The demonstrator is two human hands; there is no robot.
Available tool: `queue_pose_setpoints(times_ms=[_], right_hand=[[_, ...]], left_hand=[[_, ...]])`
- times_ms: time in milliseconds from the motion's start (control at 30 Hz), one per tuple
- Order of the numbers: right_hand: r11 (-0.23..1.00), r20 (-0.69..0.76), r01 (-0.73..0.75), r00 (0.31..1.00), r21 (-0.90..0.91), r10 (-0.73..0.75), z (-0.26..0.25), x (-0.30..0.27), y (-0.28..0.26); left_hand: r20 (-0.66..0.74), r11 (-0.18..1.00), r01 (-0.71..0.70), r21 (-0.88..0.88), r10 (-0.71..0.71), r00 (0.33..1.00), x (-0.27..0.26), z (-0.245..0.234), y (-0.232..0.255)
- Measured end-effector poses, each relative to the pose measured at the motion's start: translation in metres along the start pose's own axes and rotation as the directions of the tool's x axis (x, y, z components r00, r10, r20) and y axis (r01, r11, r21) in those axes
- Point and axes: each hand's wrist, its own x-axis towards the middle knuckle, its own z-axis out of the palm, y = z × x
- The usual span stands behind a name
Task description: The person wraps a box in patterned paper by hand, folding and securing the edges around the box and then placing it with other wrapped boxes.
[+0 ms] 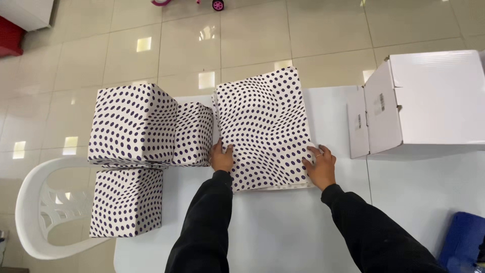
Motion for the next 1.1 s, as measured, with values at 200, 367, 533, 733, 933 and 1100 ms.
queue_pose_setpoints(times_ms=[200,367,533,733,933,1100], right_hand=[[0.957,0.113,-0.114,0.99,0.267,0.087,-0.036,-0.013,-0.06],[0.939,-0.015,-0.12,0.991,0.322,0.132,-0.045,-0.039,-0.064],[0.934,-0.469,0.352,0.835,0.055,-0.287,0.008,-0.079,-0.019],[0.916,-0.186,0.306,0.947,0.259,-0.264,0.062,-0.166,-0.119],[0.887,0.362,-0.027,0.918,0.46,-0.16,0.151,-0.217,-0.241],[0.896,0.565,-0.108,0.806,0.431,-0.175,0.174,-0.253,-0.31]], left_hand=[[0.005,0.994,0.019,-0.108,-0.019,1.0,-0.039,-0.004,0.014],[0.039,0.964,-0.248,-0.091,0.252,0.967,-0.157,-0.069,0.023],[-0.137,0.945,-0.321,0.063,0.327,0.935,-0.222,-0.132,-0.105],[-0.554,0.956,-0.174,0.237,0.28,0.784,-0.14,-0.298,-0.202],[-0.314,0.979,0.204,-0.017,-0.199,0.928,-0.095,-0.373,-0.205],[-0.273,0.985,0.071,0.156,-0.026,0.962,-0.126,-0.332,-0.233]])
